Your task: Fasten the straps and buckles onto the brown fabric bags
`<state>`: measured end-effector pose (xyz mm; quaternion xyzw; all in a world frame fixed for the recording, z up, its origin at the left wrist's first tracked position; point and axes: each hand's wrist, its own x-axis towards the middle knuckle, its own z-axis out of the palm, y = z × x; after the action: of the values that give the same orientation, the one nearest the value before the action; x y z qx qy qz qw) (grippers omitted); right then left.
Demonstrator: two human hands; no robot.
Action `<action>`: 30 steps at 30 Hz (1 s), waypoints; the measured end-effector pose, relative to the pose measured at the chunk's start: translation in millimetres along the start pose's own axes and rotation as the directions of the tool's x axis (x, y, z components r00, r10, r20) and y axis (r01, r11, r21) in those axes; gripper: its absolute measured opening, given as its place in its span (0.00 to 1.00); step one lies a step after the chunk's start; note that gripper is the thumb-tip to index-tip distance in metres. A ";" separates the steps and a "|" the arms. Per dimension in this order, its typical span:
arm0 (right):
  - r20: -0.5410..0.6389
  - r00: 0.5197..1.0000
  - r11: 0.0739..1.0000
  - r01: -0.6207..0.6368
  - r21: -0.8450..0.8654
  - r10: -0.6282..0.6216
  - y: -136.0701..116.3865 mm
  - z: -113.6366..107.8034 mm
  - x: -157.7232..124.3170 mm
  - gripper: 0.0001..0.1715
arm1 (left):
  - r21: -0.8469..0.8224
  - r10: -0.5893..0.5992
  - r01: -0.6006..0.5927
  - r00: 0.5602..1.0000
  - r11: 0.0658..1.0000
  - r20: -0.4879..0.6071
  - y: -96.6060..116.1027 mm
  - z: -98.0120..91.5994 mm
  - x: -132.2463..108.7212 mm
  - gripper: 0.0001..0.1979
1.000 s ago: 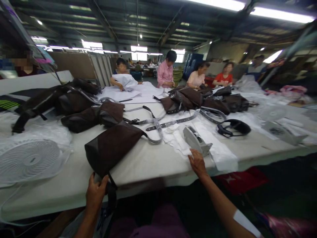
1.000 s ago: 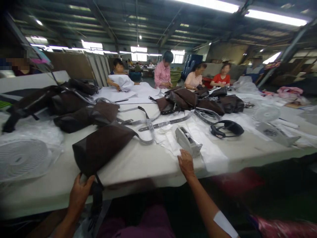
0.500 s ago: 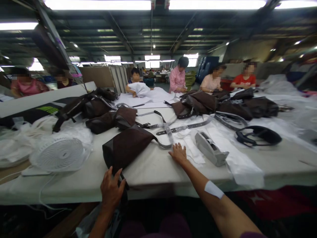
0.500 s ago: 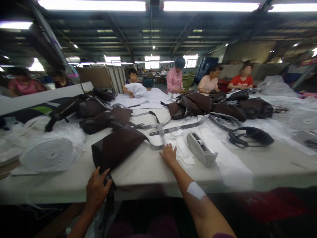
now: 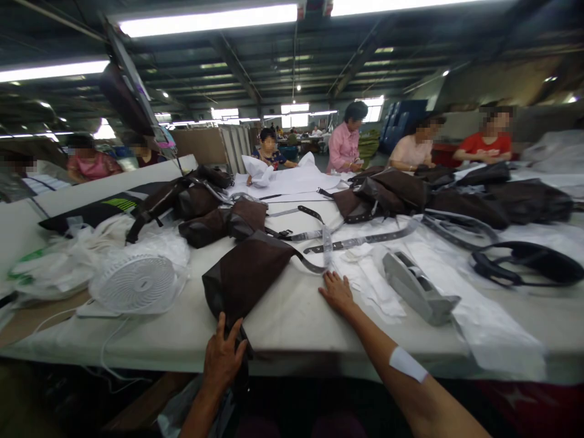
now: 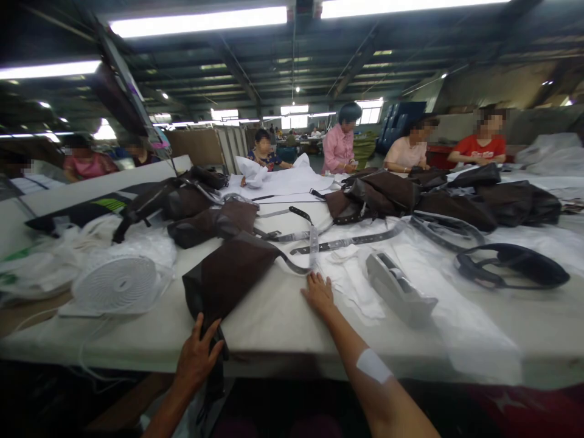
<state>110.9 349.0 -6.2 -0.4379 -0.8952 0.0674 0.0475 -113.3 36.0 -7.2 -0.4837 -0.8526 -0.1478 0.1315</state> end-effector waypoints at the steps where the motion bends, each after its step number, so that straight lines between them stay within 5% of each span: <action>1: -0.019 1.000 1.000 0.014 -0.010 -0.014 5.9 0.3 -4.5 0.33 | 0.000 -0.004 0.004 1.000 1.000 -0.008 -0.3 1.0 0.1 0.21; 6: -0.143 0.984 0.994 0.101 -0.044 -0.106 43.4 -6.9 -33.6 0.16 | -0.009 0.007 -0.007 1.000 1.000 -0.014 -0.4 -0.3 1.4 0.21; 10: -0.268 0.943 0.975 0.218 0.046 -0.198 66.1 -13.2 -57.1 0.16 | 0.006 0.022 -0.022 1.000 1.000 -0.016 0.7 -5.3 2.5 0.21; 15: -0.618 0.784 0.945 0.157 0.288 0.058 82.2 -20.1 -79.5 0.22 | 0.028 0.027 -0.027 1.000 0.999 0.008 2.1 -7.4 2.1 0.21; 16: -0.621 0.779 0.949 0.123 0.289 0.088 82.1 -20.7 -83.9 0.24 | 0.028 0.027 -0.028 1.000 0.999 0.008 2.5 -7.4 2.0 0.21; 18: -0.537 0.842 0.976 0.082 0.203 0.041 75.2 -19.4 -93.2 0.27 | 0.031 0.025 -0.025 1.000 0.999 0.008 3.0 -7.0 2.1 0.21; 20: -0.338 0.938 0.993 0.104 0.063 -0.077 58.6 -14.3 -103.2 0.32 | 0.030 0.022 -0.023 1.000 0.999 0.014 2.7 -5.9 2.7 0.21; 22: -0.134 0.974 0.983 0.183 -0.018 -0.184 35.5 -7.0 -113.2 0.36 | 0.019 0.020 -0.021 0.999 1.000 0.025 1.5 -4.9 3.8 0.22; 25: -0.025 0.948 0.948 0.317 0.008 -0.317 2.4 3.5 -127.3 0.40 | -0.038 0.014 -0.012 0.999 0.999 0.049 0.7 -7.4 4.7 0.22; 30: -0.153 0.902 0.886 0.428 0.178 -0.405 -22.6 15.1 -146.2 0.27 | -0.115 -0.082 0.079 0.996 0.990 -0.023 19.1 -31.7 -1.3 0.22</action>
<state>180.6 218.5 -21.3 -0.2312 -0.9523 0.1239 0.1560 -93.6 32.3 23.9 -0.4535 -0.8596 -0.2081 0.1095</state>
